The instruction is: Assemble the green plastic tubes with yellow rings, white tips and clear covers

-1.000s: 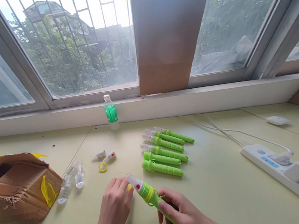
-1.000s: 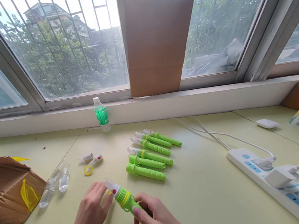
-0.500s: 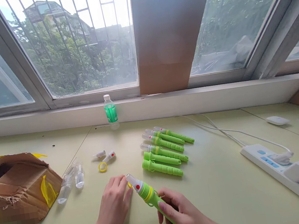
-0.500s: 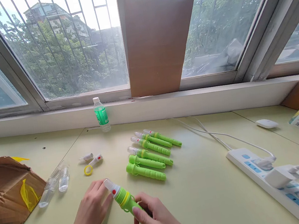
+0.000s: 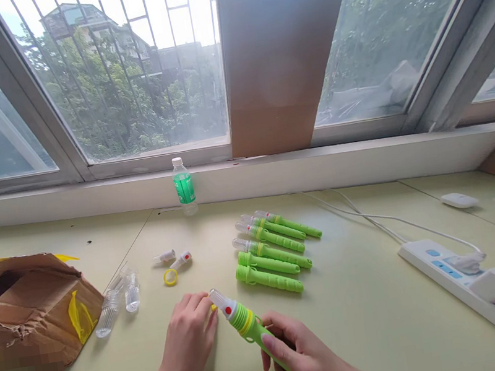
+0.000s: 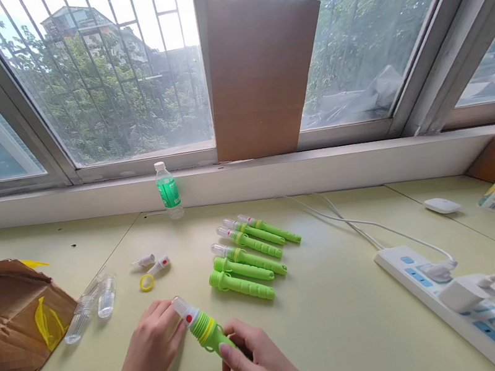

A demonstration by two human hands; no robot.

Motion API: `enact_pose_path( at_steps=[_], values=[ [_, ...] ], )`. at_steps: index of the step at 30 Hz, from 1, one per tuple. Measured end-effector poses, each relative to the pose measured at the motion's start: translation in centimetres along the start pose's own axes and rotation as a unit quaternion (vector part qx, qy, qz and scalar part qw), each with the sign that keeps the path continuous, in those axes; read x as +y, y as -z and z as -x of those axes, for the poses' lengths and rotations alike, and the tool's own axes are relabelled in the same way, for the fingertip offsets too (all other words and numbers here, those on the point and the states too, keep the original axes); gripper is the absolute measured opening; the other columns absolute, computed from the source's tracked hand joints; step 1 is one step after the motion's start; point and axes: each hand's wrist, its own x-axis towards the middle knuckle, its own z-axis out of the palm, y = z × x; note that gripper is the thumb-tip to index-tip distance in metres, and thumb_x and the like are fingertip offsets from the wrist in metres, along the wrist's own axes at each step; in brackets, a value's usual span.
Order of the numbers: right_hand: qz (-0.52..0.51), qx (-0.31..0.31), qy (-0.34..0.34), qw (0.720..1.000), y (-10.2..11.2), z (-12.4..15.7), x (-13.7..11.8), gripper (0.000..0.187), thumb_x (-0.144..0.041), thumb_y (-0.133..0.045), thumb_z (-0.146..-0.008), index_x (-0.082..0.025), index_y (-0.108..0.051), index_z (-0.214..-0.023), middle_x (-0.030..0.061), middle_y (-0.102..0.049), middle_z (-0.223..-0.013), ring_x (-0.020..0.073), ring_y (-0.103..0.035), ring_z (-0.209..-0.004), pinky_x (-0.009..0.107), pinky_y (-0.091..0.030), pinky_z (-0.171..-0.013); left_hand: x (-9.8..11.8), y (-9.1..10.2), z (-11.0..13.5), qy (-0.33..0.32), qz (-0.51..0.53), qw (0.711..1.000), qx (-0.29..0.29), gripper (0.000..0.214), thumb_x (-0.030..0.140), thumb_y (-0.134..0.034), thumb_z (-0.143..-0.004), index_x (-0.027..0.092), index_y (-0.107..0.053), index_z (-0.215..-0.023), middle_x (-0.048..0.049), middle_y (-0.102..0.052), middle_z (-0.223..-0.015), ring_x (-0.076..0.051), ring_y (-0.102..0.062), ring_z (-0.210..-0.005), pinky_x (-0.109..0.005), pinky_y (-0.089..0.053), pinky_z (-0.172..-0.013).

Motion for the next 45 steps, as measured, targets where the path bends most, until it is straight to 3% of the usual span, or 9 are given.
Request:
enact_pose_path(
  at_steps=[9,19,31,41,45],
  values=[
    [0.002,-0.002,0.000,1.000,-0.01,0.02,-0.11,0.033,-0.048,-0.045,-0.092,-0.017,-0.053,-0.099,-0.0008,-0.059,-0.074,0.0054,-0.047,-0.043,0.018,-0.034,-0.041,-0.16,-0.16,0.12,0.013,-0.034,0.999,0.001,0.019,0.011,-0.044,-0.085,0.020,-0.053,-0.070,-0.0039,-0.061,-0.077,-0.020,-0.056,-0.073,-0.035,-0.048,-0.067],
    [0.009,0.001,-0.006,1.000,-0.07,0.02,-0.42,0.035,-0.050,-0.045,-0.092,-0.017,-0.053,-0.099,-0.0011,-0.059,-0.074,0.0056,-0.047,-0.044,0.018,-0.035,-0.042,0.01,0.17,-0.09,0.030,-0.011,0.999,-0.010,0.015,0.023,-0.044,-0.089,0.021,-0.057,-0.081,-0.0046,-0.064,-0.088,-0.023,-0.058,-0.087,-0.037,-0.048,-0.076],
    [0.017,0.000,-0.013,1.000,-0.09,0.09,-0.45,0.036,-0.052,-0.044,-0.091,-0.017,-0.052,-0.096,-0.0006,-0.059,-0.074,0.0062,-0.047,-0.044,0.019,-0.034,-0.043,-0.11,0.05,0.08,0.010,0.006,1.000,0.017,0.021,0.015,-0.040,-0.089,0.021,-0.060,-0.092,-0.0054,-0.064,-0.089,-0.022,-0.058,-0.087,-0.037,-0.049,-0.074],
    [0.015,0.001,-0.014,1.000,-0.09,0.14,-0.58,0.036,-0.052,-0.045,-0.091,-0.017,-0.052,-0.095,-0.0007,-0.059,-0.074,0.0062,-0.047,-0.044,0.019,-0.034,-0.043,-0.20,0.07,0.11,0.024,-0.007,1.000,0.004,0.023,0.011,-0.039,-0.087,0.020,-0.060,-0.091,-0.0053,-0.063,-0.088,-0.023,-0.057,-0.087,-0.037,-0.048,-0.074],
    [0.014,0.000,-0.016,1.000,-0.08,0.15,-0.55,0.037,-0.053,-0.045,-0.090,-0.017,-0.052,-0.097,-0.0006,-0.059,-0.074,0.0063,-0.047,-0.044,0.019,-0.034,-0.042,-0.24,0.03,0.04,0.039,-0.025,0.999,-0.010,0.020,0.014,-0.042,-0.087,0.020,-0.059,-0.079,-0.0047,-0.062,-0.085,-0.022,-0.057,-0.083,-0.036,-0.047,-0.073]
  ],
)
